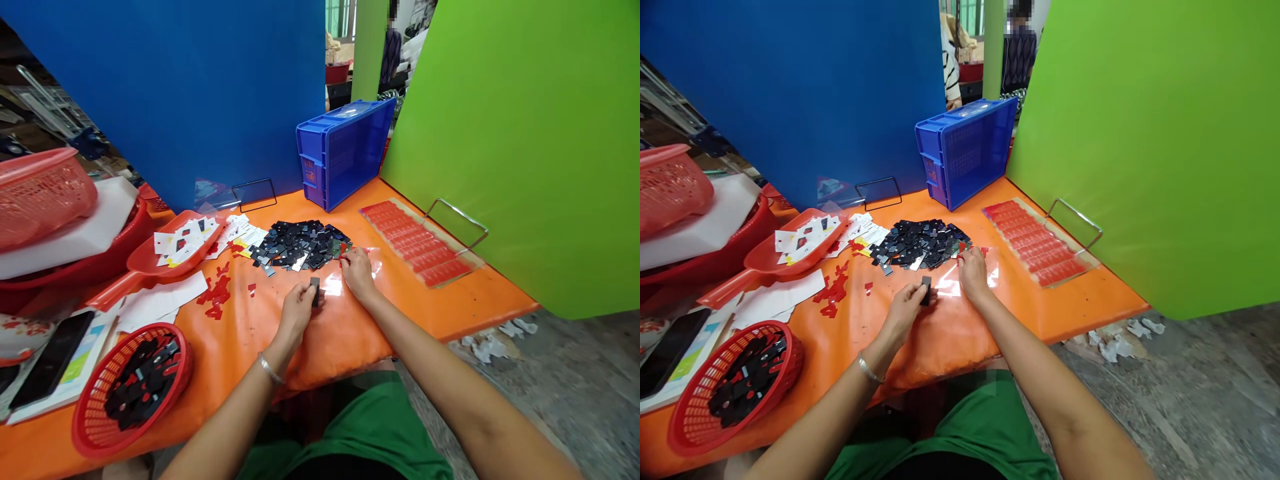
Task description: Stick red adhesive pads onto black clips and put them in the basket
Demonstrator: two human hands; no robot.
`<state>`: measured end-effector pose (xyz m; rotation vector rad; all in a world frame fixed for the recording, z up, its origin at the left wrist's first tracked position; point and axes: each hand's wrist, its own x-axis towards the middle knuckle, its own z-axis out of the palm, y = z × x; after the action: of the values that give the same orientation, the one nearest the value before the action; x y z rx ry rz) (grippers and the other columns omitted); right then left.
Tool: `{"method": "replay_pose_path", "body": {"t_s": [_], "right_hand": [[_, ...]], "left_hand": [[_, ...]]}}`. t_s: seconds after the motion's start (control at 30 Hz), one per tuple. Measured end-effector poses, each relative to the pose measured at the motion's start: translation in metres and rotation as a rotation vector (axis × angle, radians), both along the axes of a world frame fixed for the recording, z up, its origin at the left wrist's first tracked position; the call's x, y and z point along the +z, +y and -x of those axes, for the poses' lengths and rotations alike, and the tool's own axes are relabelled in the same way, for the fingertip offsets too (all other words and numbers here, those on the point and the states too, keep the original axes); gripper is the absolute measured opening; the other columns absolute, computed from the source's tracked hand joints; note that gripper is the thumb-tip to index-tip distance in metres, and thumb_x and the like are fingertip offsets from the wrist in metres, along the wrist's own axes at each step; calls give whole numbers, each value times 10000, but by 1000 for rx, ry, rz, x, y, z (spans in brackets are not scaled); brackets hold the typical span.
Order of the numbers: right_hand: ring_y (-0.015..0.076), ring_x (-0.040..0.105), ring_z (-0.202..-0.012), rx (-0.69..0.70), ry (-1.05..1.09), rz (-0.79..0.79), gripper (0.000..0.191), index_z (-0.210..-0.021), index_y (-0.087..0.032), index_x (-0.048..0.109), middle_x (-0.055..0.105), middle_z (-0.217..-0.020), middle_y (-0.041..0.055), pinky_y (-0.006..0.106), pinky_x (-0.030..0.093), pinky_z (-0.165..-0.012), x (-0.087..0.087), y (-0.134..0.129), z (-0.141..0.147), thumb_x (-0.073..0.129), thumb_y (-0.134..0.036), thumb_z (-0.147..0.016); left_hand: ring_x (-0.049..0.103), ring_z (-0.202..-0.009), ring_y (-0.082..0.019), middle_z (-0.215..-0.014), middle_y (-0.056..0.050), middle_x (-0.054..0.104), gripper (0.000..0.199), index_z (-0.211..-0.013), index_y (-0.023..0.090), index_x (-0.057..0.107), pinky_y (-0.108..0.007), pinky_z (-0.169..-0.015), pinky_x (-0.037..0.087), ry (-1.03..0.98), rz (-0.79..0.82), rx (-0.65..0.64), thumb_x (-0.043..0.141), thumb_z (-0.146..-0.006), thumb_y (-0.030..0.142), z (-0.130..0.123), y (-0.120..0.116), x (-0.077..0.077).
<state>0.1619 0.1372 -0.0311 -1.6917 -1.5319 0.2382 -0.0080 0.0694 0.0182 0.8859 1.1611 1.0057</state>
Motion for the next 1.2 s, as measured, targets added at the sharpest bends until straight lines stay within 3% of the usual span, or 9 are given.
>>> {"method": "replay_pose_path", "body": {"t_s": [0.23, 0.43, 0.67, 0.77, 0.93, 1.07, 1.2], "right_hand": [[207, 497, -786, -44, -7, 12, 97, -716, -188, 530, 520, -820, 71, 319, 406, -715, 5, 1, 1, 458, -126, -733], [207, 484, -779, -11, 30, -30, 94, -692, -208, 483, 511, -805, 60, 313, 392, -680, 7, -3, 1, 441, -135, -733], [172, 506, -769, 6, 232, -161, 72, -738, -207, 485, 540, -815, 43, 289, 416, -718, 7, -6, -2, 430, -182, -777], [154, 508, -703, -56, 359, -175, 40, -775, -210, 469, 542, -774, 20, 271, 426, -680, 8, -7, -4, 444, -232, -797], [136, 513, -648, -56, 434, -202, 69, -795, -202, 478, 550, -759, 6, 253, 428, -633, 9, -6, -4, 494, -267, -776], [131, 515, -648, -57, 435, -214, 81, -791, -198, 489, 552, -752, 1, 250, 431, -642, 5, -2, -3, 511, -269, -759], [122, 486, -604, -62, 476, -177, 111, -783, -194, 498, 542, -716, -10, 251, 422, -612, 12, 1, -3, 543, -276, -724]], "left_hand": [[554, -608, -120, -656, -24, 596, 128, -728, 153, 562, -226, -601, 443, 203, -171, -66, 505, -822, 218, -51, 74, -1], [531, -661, -145, -640, -12, 575, 134, -633, 170, 546, -241, -653, 412, 344, -184, -14, 574, -760, 206, -64, 95, -11], [531, -684, -158, -649, -22, 586, 117, -637, 171, 555, -253, -672, 400, 420, -158, 33, 573, -752, 184, -70, 93, -15], [543, -685, -163, -630, -25, 584, 127, -624, 171, 552, -257, -666, 406, 407, -143, 52, 576, -748, 177, -73, 93, -15], [573, -677, -152, -657, -28, 607, 123, -653, 160, 557, -250, -649, 441, 324, -136, 84, 574, -767, 202, -71, 90, -3], [590, -599, -119, -685, -46, 625, 124, -737, 136, 557, -264, -636, 491, 164, -123, 81, 523, -827, 215, -51, 68, 13], [618, -574, -118, -717, -88, 646, 97, -767, 88, 588, -261, -613, 529, -85, 65, 33, 573, -808, 174, -17, 26, 18]]}}
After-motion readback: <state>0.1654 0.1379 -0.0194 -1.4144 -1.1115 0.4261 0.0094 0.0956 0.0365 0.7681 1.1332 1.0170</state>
